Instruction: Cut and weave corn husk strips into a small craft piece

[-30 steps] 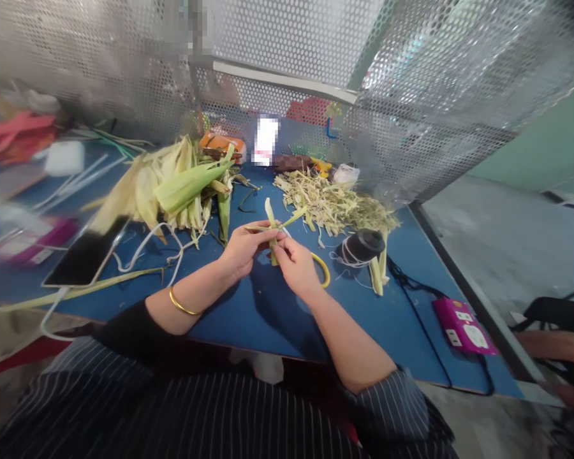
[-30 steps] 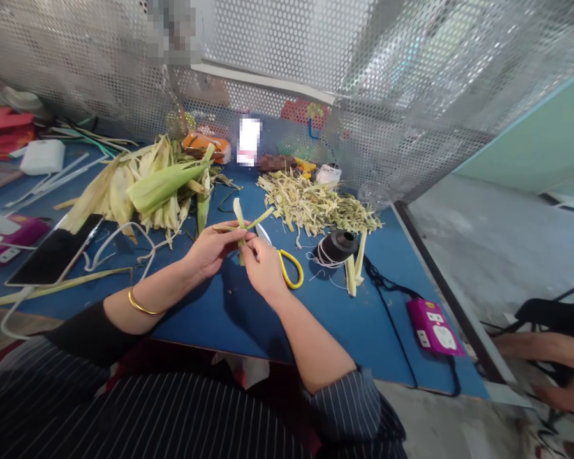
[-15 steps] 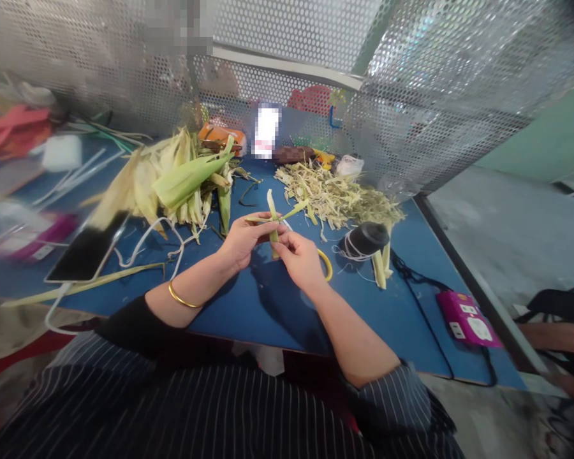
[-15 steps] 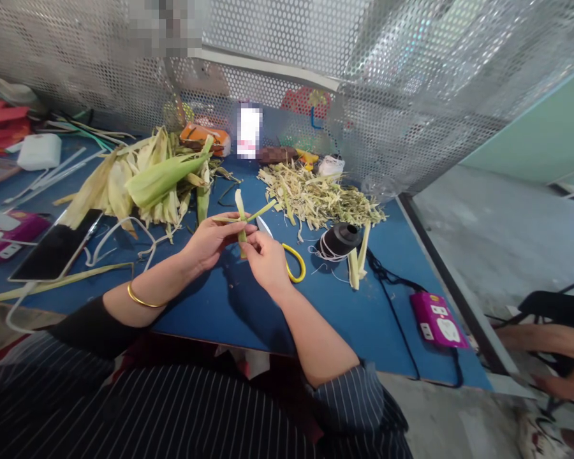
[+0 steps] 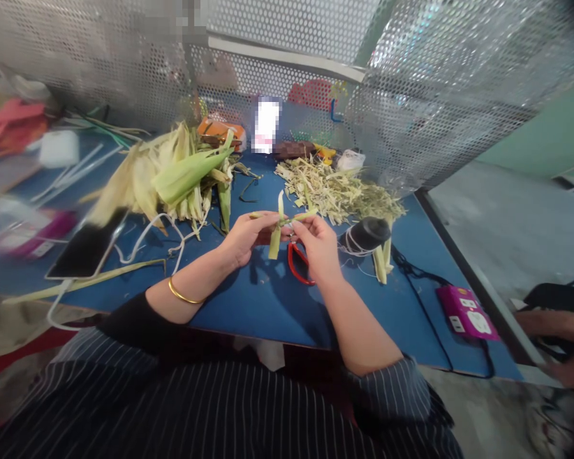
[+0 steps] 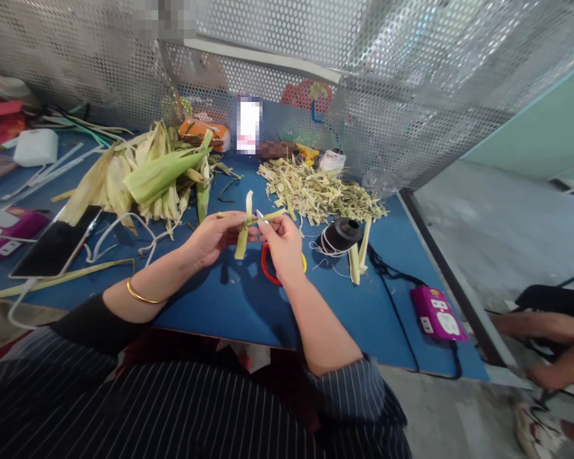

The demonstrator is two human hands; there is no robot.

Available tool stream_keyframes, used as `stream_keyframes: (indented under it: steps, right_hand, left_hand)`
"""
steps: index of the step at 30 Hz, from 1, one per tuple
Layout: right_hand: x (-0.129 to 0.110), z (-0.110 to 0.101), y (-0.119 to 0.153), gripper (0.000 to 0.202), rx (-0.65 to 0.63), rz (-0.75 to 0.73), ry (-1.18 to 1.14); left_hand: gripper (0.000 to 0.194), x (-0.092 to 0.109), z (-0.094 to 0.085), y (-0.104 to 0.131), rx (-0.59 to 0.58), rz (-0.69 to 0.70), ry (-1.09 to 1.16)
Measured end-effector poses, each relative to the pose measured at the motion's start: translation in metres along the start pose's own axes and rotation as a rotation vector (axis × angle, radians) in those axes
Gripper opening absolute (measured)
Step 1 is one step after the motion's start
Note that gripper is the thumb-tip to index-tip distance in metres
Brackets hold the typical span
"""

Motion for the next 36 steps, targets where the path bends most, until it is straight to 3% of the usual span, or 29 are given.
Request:
stream_keyframes:
  steps: [3, 9, 14, 18, 23, 27, 32, 36]
  right_hand:
    - [0.006, 0.002, -0.002, 0.025, -0.036, 0.051, -0.132]
    - [0.008, 0.003, 0.000, 0.017, 0.032, 0.014, -0.101]
    - [0.009, 0.003, 0.000, 0.012, 0.078, -0.009, -0.136]
    - [0.009, 0.004, 0.002, 0.008, 0.113, -0.092, -0.174]
    - [0.006, 0.003, 0.001, 0.007, 0.092, -0.077, -0.175]
    - [0.006, 0.000, -0.002, 0.011, 0.083, -0.033, -0.181]
    - [0.006, -0.004, -0.004, 0.016, 0.094, -0.100, -0.088]
    - [-0.008, -0.016, -0.005, 0.027, 0.282, -0.297, 0.152]
  left_hand:
    - [0.032, -0.005, 0.002, 0.001, -0.038, 0.000, -0.049]
    - [0.030, -0.011, 0.005, -0.001, 0.031, -0.029, -0.010]
    - [0.018, -0.013, 0.007, -0.004, -0.008, 0.063, 0.008]
    - [0.017, -0.013, 0.008, -0.005, 0.033, 0.090, 0.023]
    - [0.008, -0.007, 0.007, -0.002, 0.094, -0.014, 0.052]
    - [0.018, -0.003, 0.005, 0.000, 0.018, -0.127, 0.093]
    - [0.016, 0.001, 0.003, 0.000, -0.044, -0.114, 0.045]
    - [0.017, 0.001, 0.003, 0.001, -0.071, -0.024, -0.178]
Point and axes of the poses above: each hand's wrist, its own y-axis away from the middle knuckle, its own z-axis out of the palm, x = y × z, the point moved 1 cm from there along -y, towards the middle knuckle, and after that the axes turned 1 degree about -z, right-handed, at the moved point
